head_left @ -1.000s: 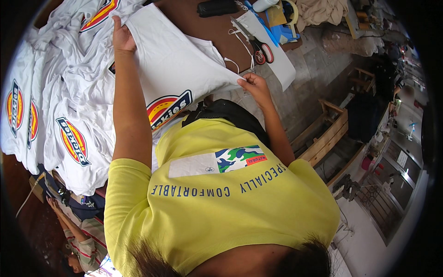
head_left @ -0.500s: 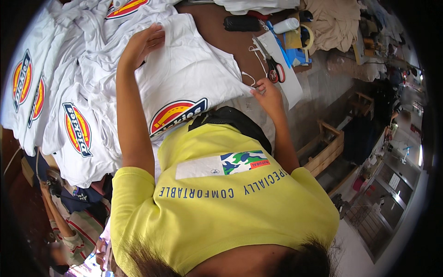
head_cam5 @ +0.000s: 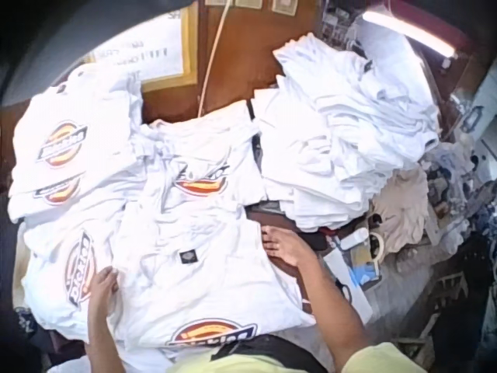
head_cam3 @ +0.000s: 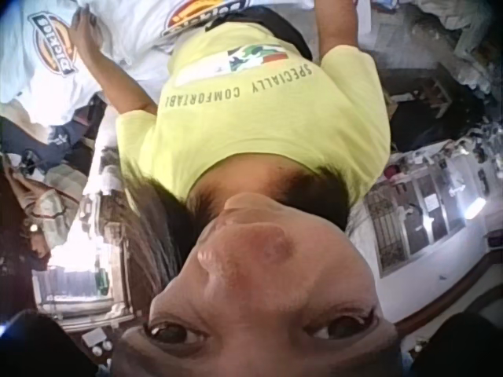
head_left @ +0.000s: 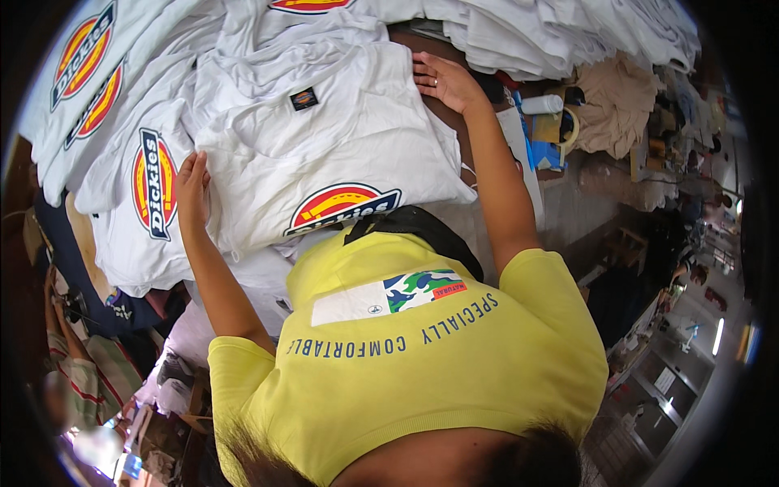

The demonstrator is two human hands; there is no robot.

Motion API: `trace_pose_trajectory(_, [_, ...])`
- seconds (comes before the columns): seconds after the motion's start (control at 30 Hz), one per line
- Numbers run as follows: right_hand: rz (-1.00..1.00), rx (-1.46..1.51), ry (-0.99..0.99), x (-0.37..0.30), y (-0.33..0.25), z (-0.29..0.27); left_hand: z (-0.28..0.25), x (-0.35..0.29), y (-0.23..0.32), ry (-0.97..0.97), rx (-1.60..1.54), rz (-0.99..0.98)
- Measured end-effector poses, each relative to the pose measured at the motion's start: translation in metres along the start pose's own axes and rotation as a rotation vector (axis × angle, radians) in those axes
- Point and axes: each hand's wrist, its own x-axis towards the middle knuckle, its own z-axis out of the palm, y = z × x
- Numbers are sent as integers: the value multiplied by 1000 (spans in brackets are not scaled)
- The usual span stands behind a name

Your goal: The person folds several white shirts and trims excess thread using shears at a workstation.

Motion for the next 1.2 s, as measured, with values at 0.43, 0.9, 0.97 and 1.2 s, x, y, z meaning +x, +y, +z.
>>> trace_pose_trajectory(0.43, [208, 134, -447, 44, -23, 31, -22, 21, -17, -577, -713, -306])
trace_pose_trajectory(0.9, [-21, 238, -85, 82, -7, 26, -18, 122, 3, -523, -783, -139])
trace_pose_trajectory(0.97, [71, 182, -85, 75, -11, 20, -14, 112, 10, -417, -648, -182])
trace_pose_trajectory(1.2, [-801, -1073, 574, -11, 6, 64, -4, 6, 1, 495, 557, 783])
